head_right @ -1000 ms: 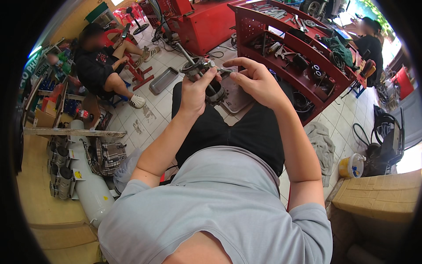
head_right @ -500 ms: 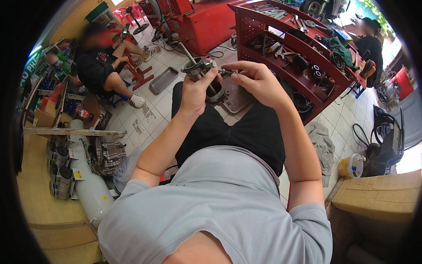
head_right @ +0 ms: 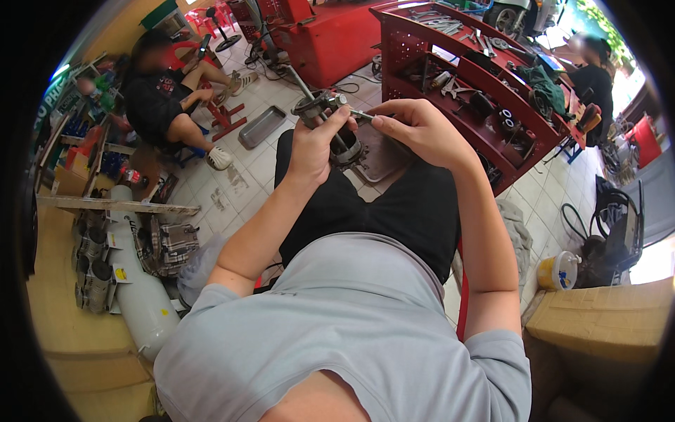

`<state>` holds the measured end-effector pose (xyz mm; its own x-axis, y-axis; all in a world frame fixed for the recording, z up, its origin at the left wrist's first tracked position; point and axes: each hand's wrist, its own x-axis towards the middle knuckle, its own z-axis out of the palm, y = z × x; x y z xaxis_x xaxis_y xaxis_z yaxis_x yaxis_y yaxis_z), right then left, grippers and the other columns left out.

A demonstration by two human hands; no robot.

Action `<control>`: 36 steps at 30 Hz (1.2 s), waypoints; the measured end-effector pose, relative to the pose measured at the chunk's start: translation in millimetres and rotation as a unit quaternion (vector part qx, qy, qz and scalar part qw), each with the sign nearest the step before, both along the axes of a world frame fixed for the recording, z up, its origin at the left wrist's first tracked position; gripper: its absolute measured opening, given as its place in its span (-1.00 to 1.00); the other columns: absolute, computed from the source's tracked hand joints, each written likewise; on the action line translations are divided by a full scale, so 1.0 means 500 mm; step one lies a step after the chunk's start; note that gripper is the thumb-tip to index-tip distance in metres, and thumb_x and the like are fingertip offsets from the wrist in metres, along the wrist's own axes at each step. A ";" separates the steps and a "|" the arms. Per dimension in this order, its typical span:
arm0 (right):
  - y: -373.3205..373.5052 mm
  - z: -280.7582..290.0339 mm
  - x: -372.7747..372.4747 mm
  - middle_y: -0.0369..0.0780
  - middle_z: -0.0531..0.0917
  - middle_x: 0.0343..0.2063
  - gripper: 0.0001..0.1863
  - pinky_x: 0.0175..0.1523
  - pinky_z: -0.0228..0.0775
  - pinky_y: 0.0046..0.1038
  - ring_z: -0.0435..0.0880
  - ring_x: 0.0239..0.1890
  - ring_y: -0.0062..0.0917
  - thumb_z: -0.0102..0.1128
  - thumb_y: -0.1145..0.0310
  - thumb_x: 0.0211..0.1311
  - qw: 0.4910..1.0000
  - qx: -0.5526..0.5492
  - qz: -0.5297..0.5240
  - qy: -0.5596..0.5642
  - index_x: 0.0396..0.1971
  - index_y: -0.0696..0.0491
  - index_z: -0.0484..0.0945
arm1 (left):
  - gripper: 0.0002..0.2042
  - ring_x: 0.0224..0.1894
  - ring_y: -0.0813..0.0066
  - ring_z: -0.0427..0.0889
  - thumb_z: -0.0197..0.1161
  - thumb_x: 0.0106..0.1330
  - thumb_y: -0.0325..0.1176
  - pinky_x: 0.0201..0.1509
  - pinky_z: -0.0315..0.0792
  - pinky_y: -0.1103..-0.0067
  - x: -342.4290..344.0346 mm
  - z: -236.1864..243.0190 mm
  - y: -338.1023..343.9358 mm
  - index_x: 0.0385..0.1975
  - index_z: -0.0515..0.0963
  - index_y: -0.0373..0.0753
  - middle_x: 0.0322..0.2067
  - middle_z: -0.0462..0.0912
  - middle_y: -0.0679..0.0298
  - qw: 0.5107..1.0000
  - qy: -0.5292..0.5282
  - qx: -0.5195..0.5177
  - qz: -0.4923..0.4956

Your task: The person sits on a low stool in a workshop and uses a screwdriver to adjust and tighten screws on a small mechanical component held in their lap. They repeatedly rotate the part to access different sides and manipulate the internal mechanism with the tool.

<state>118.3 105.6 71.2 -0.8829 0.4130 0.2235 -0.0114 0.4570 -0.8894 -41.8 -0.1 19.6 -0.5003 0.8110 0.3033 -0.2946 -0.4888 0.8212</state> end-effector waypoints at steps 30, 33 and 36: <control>-0.070 -0.002 0.032 -0.30 0.47 -0.61 -0.79 -0.46 0.19 -0.58 0.28 -0.56 -0.70 0.15 0.42 0.28 0.990 0.116 -0.069 0.049 -0.14 0.17 0.55 | -0.77 -0.34 0.50 0.62 0.29 0.22 -0.51 -0.22 0.49 0.59 0.023 0.042 -0.070 -0.13 0.49 -0.30 -0.33 0.62 0.27 0.994 0.096 -0.053 0.007; -0.085 0.026 0.032 -0.32 0.50 -0.58 -0.77 -0.46 0.18 -0.61 0.27 -0.55 -0.73 0.15 0.42 0.27 0.992 0.097 -0.085 0.003 -0.10 0.14 0.57 | -0.77 -0.35 0.51 0.62 0.30 0.22 -0.51 -0.21 0.48 0.59 0.021 0.034 -0.068 -0.15 0.49 -0.29 -0.34 0.62 0.28 0.995 0.094 -0.035 0.023; -0.085 0.020 0.029 -0.36 0.48 -0.60 -0.71 -0.46 0.14 -0.65 0.23 -0.55 -0.77 0.16 0.44 0.25 0.996 0.065 -0.066 0.013 -0.03 0.11 0.56 | -0.78 -0.35 0.52 0.62 0.30 0.22 -0.50 -0.21 0.48 0.60 0.024 0.038 -0.070 -0.15 0.49 -0.28 -0.34 0.62 0.28 0.994 0.100 -0.034 0.032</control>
<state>132.9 63.0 81.2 -0.8157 0.4919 0.3043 0.0349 0.5671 -0.8229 -29.6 -35.2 38.5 -0.4877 0.8012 0.3468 -0.0925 -0.4424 0.8920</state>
